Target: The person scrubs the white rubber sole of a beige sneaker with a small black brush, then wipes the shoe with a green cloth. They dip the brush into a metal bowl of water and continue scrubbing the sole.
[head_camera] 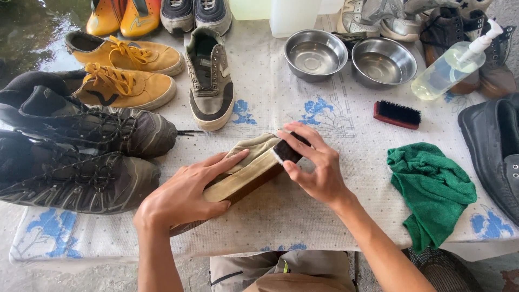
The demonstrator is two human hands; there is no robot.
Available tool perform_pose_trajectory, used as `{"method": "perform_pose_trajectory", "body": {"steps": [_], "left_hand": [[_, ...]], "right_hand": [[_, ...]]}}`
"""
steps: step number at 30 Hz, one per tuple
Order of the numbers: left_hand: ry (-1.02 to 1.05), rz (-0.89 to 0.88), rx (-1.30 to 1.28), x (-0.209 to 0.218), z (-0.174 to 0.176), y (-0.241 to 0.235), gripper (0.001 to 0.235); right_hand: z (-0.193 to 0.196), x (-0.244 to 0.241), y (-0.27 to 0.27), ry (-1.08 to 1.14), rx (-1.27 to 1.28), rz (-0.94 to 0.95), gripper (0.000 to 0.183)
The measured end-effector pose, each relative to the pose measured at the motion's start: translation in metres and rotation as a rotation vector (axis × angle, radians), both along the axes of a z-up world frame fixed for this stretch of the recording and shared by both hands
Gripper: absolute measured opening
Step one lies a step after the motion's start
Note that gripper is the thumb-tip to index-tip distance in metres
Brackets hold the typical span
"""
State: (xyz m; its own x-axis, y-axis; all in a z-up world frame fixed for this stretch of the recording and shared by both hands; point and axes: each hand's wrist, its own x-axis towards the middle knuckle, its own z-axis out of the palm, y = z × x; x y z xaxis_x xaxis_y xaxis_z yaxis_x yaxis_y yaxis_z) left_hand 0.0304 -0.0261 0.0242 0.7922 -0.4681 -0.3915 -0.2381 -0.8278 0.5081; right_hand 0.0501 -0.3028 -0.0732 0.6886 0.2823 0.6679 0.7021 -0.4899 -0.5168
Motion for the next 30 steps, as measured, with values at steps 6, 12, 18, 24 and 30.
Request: {"method": "perform_pose_trajectory", "body": {"steps": [6,12,18,24,30], "left_hand": [[-0.004,-0.043,-0.011,0.003,-0.005,0.002,0.103],[-0.039,-0.081,-0.047,0.009,-0.012,0.004,0.1],[-0.033,-0.059,-0.009,0.008,-0.008,0.001,0.1],[-0.036,-0.029,-0.107,0.005,0.003,0.001,0.098],[-0.039,-0.032,-0.104,0.005,0.003,0.0,0.098]], "right_hand": [[0.028,-0.011,0.009,0.201,0.289,0.112,0.06],[0.005,0.001,0.001,0.237,0.15,-0.089,0.068],[0.027,-0.007,0.003,0.37,0.257,0.013,0.061],[0.044,-0.003,0.003,0.557,0.533,0.039,0.047],[0.0,0.021,-0.008,0.605,0.66,0.019,0.044]]}}
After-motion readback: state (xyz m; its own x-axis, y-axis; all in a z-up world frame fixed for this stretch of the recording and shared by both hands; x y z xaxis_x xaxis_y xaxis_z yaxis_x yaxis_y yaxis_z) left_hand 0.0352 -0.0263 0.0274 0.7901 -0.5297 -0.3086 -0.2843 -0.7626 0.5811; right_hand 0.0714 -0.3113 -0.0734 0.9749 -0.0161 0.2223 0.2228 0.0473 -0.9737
